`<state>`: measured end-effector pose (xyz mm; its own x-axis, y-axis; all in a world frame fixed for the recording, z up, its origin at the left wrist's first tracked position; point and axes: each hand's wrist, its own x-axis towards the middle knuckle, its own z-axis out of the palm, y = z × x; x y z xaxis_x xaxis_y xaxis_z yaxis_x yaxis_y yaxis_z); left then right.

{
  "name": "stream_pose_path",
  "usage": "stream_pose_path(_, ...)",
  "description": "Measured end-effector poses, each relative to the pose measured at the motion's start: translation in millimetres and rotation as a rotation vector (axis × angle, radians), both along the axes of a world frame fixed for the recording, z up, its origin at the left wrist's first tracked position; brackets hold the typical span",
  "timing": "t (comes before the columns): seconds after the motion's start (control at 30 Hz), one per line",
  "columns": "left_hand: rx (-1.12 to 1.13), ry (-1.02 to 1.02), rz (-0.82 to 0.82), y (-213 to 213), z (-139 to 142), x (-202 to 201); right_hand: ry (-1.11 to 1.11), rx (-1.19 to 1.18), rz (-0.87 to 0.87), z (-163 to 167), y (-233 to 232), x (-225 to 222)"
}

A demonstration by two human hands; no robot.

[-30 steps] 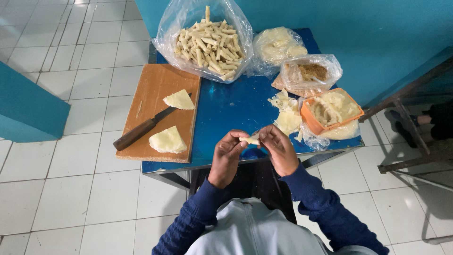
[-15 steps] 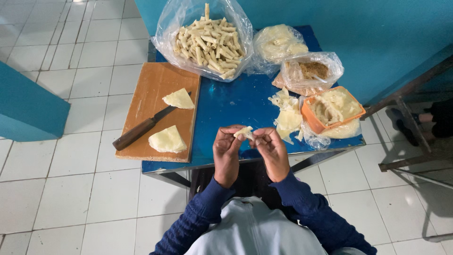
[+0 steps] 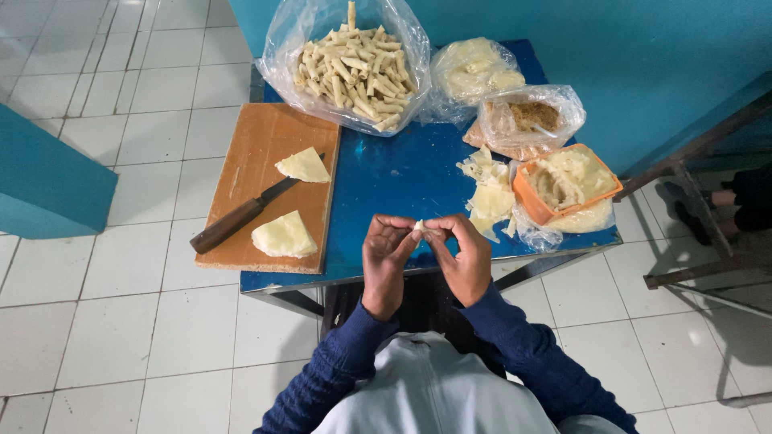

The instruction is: The person sits at a small table and prepares filled dough pieces. They take flat pieces of dough, spoon brown powder from a plastic bag onto them, fold the dough over the filling, and set the filled pieces on the table next to a bag of finished dough sticks.

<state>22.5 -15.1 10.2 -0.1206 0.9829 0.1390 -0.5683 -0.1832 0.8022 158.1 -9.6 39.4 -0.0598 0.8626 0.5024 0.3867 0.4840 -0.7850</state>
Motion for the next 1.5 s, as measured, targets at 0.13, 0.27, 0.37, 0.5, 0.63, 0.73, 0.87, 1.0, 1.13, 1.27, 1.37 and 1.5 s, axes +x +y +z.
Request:
stream_pose_path(0.13, 0.038, 0.041, -0.058, 1.1, 3.2, -2.1, -0.118, 0.237, -0.039, 14.5, -2.5, -2.6)
stream_pose_path(0.27, 0.05, 0.055, -0.091, -0.8, 7.3, -1.8, -0.184, 0.225, -0.054, 13.7, -6.2, -3.3)
stream_pose_path(0.37, 0.014, 0.024, -0.144, -1.9, 7.7, -2.1, -0.226, 0.223, -0.057, 6.8, -5.7, -1.8)
stream_pose_path(0.5, -0.005, -0.019, -0.162, 0.3, 6.0, -1.8, -0.227, 0.15, -0.069, -4.0, -0.6, 2.1)
stream_pose_path(0.63, 0.031, 0.017, -0.116, 0.5, 4.6, -9.9, -0.185, 0.193, -0.095, -4.8, 17.6, 21.0)
stream_pose_path(0.73, 0.014, 0.078, -0.107, 0.6, 4.8, -18.6, -0.324, 0.12, -0.101, 1.7, 30.3, 39.7)
stream_pose_path(0.87, -0.026, 0.067, -0.108, 3.7, 6.2, -17.6, -0.595, 0.223, -0.206, 13.6, 38.4, 48.6)
stream_pose_path(1.0, -0.064, -0.047, -0.14, 3.1, 5.4, -16.9, -0.524, 0.282, -0.168, 20.7, 33.4, 42.9)
stream_pose_path(1.13, -0.053, -0.099, -0.14, 3.5, 0.1, -13.8, -0.323, 0.16, 0.018, 13.9, 23.4, 29.5)
stream_pose_path(1.27, -0.084, -0.153, -0.154, 8.7, -4.8, -13.4, -0.589, 0.064, -0.167, 8.2, 26.0, 34.5)
stream_pose_path(1.37, -0.104, -0.171, -0.177, 11.9, -6.2, -12.4, -0.551, 0.303, -0.177, 8.6, 22.1, 56.4)
stream_pose_path(1.5, -0.111, -0.145, -0.179, 14.2, -6.9, -4.7, -0.621, 0.306, -0.542, 24.5, 15.8, 116.2)
